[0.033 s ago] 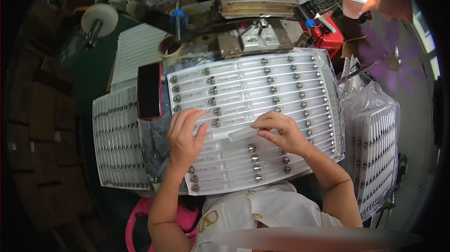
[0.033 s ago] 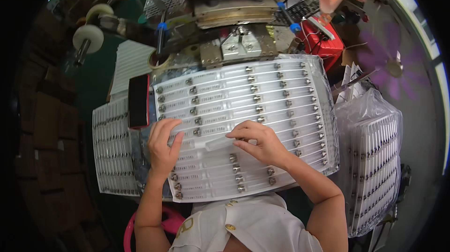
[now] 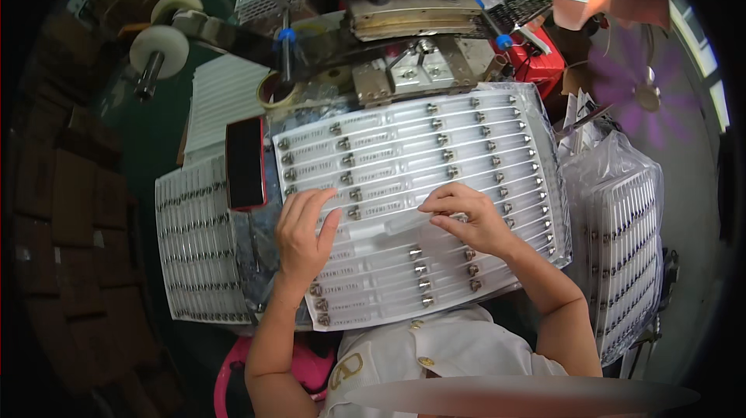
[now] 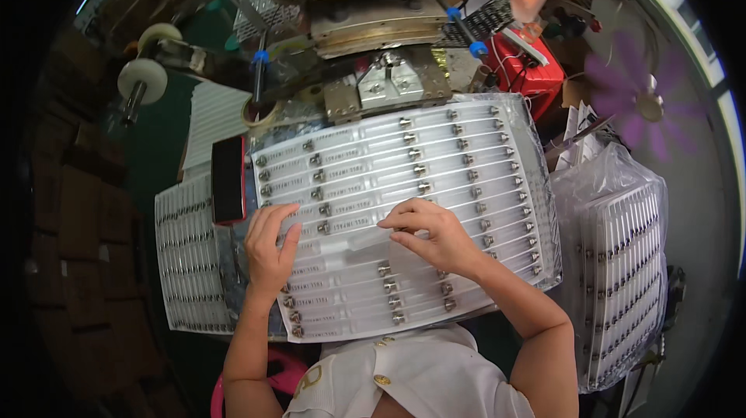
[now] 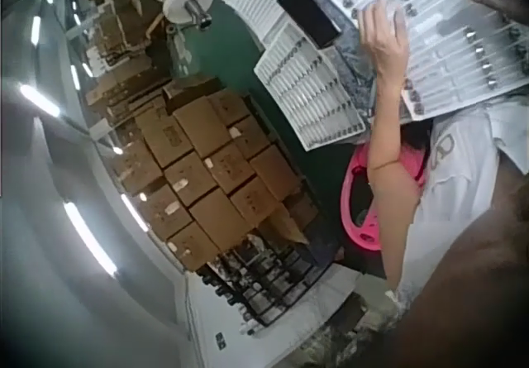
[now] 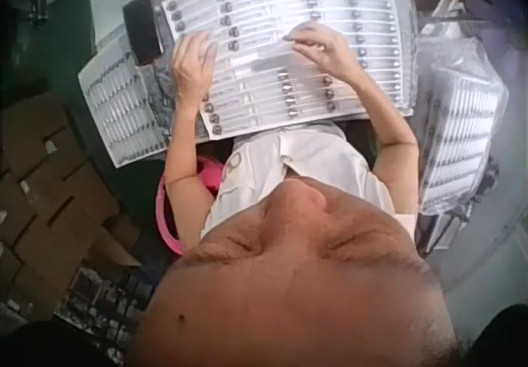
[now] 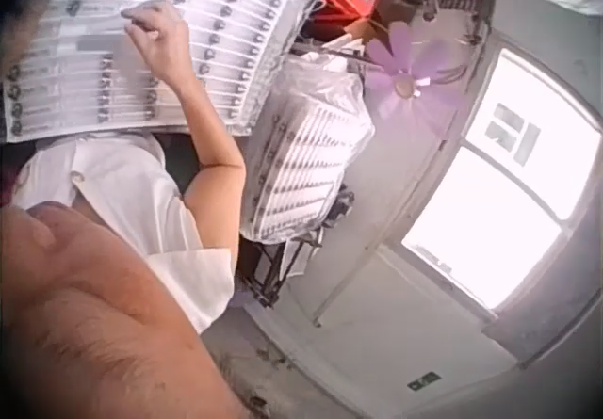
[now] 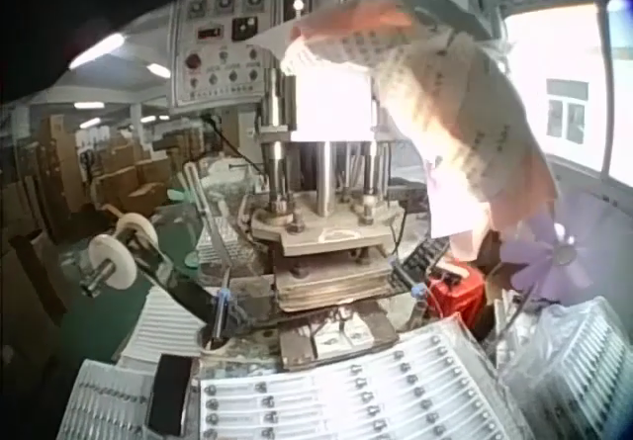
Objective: The recorder is placing small metal components into a plastic tray using a machine.
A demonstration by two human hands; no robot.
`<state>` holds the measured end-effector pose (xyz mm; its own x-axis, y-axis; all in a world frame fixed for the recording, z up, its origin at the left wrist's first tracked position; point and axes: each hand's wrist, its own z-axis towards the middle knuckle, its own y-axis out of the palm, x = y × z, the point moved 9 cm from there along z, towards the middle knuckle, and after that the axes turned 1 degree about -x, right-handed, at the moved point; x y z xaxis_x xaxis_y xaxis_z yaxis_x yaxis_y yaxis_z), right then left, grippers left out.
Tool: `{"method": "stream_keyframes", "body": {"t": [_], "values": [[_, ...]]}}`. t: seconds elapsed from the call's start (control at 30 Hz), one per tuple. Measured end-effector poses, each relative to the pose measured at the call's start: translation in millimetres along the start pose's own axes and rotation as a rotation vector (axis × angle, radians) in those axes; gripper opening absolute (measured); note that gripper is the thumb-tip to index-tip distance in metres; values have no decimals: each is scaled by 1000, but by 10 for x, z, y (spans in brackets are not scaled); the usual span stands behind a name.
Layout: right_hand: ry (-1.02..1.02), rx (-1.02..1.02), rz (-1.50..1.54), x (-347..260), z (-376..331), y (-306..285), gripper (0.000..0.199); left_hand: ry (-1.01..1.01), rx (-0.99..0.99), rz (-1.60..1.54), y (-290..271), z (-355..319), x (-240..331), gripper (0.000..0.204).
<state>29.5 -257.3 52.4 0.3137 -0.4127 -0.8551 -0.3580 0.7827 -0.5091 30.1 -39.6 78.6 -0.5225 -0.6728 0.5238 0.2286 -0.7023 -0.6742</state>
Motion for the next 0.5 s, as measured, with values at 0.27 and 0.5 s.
{"method": "stream_keyframes", "body": {"t": [0.27,0.5], "values": [[116,231,-56,105,-136,-1018,32,403,8,166,800,1371,410,40],[101,620,-106,382,444,-1618,30,522,64,429,1250,1986,472,26]]}}
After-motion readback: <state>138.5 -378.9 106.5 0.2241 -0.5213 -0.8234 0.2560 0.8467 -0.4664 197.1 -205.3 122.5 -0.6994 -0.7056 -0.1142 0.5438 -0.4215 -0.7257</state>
